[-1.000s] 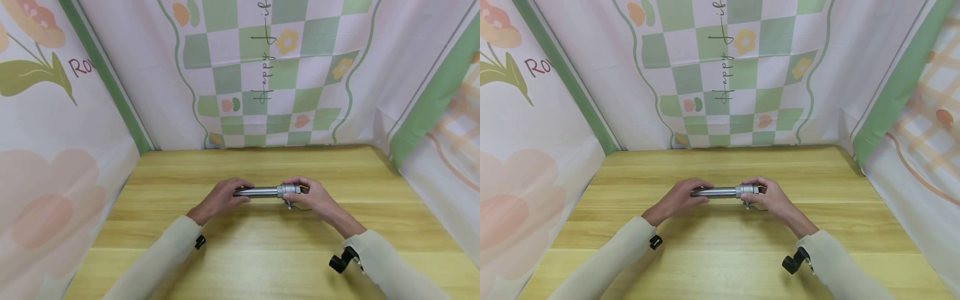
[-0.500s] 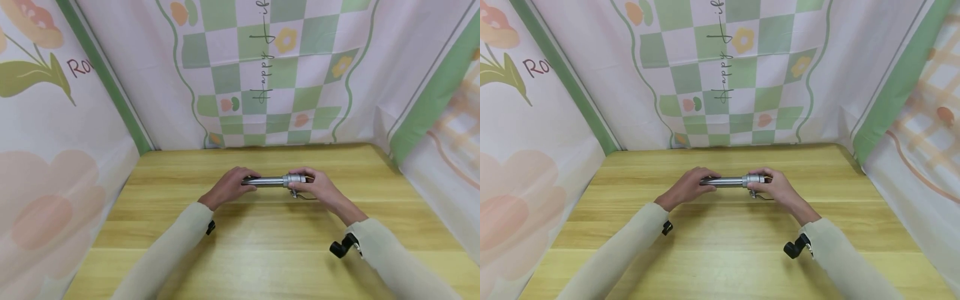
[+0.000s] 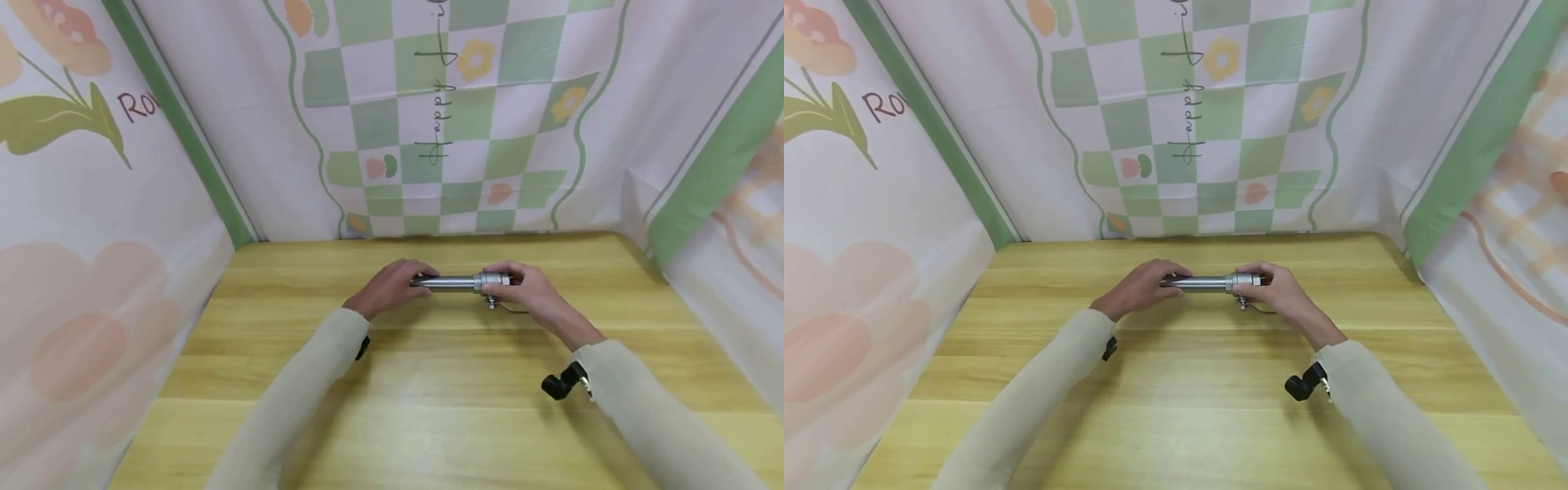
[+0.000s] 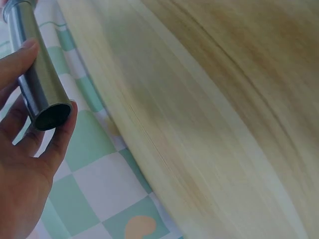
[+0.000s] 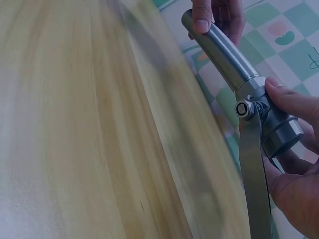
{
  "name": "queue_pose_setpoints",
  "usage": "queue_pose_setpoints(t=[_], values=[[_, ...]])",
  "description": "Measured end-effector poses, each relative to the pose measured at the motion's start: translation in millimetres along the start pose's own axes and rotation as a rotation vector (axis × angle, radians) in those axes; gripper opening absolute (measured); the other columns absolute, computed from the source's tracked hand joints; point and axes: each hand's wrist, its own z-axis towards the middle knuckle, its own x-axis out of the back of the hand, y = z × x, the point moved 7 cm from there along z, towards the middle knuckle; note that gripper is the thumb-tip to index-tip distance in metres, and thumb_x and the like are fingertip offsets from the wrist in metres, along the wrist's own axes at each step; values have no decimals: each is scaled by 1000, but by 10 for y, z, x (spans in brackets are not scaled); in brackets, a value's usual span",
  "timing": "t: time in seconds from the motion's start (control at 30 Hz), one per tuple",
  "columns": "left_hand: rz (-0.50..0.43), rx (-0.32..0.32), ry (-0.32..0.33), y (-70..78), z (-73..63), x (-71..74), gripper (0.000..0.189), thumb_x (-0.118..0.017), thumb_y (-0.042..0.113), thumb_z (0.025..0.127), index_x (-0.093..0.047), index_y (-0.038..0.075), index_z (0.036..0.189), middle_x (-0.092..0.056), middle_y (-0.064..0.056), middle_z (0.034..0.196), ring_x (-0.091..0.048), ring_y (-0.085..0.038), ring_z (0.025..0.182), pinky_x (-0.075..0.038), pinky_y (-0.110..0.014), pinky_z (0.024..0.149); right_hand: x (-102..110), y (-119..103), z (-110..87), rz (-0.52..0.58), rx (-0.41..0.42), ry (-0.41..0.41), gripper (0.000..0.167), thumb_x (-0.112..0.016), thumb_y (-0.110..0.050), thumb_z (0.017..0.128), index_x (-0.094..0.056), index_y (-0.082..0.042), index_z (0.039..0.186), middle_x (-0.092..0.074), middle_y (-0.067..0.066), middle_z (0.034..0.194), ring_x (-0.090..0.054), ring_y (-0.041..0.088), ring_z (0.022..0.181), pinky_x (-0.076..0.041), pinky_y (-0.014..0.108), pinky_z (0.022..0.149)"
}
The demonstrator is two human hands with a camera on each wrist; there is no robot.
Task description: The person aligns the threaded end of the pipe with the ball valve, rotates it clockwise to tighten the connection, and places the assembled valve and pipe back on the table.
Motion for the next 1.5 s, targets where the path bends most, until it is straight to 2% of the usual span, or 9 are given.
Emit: queue_pose_setpoints(t=[0.23,0.53,0.77,1.0,1.17,1.5], values=[[9,-7,1,-17,104,4,39,-78,19,103,-73,15,141,-75,-2,136,-68,-19,127,-53,-40,114,44,13,86,15,0,24,58,-83,-20,100,-60,5,148,-68,-1,114,-66,8,97,-64,22,85],[12,43,-21,-131,162,-11,39,-77,18,104,-72,14,142,-74,-3,140,-66,-20,133,-51,-39,118,2,82,242,-26,-47,5,60,-82,-23,101,-59,2,150,-62,16,129,-68,10,97,-63,22,86],[4,59,-42,-195,208,-62,37,-76,18,104,-72,12,141,-73,-5,142,-65,-21,136,-50,-39,119,-23,176,330,-16,-80,-10,58,-81,-19,101,-59,2,150,-61,16,127,-68,12,97,-64,24,85],[-45,91,-56,-266,238,-127,37,-78,17,103,-73,12,139,-73,-5,139,-65,-20,131,-52,-39,116,-34,223,354,-10,-101,-16,56,-81,-17,101,-60,3,149,-63,15,122,-69,13,93,-65,24,81],[-60,100,-68,-294,253,-186,35,-79,16,103,-74,11,137,-75,-5,135,-67,-19,124,-54,-38,111,-44,238,352,-18,-116,-22,55,-81,-17,101,-59,3,149,-62,16,124,-69,15,94,-64,24,81],[-76,118,-76,-328,264,-272,32,-77,18,104,-74,14,136,-74,-2,134,-65,-17,122,-52,-37,113,-14,306,343,-32,-153,5,56,-79,-22,103,-59,3,149,-62,15,126,-70,11,92,-63,22,79]])
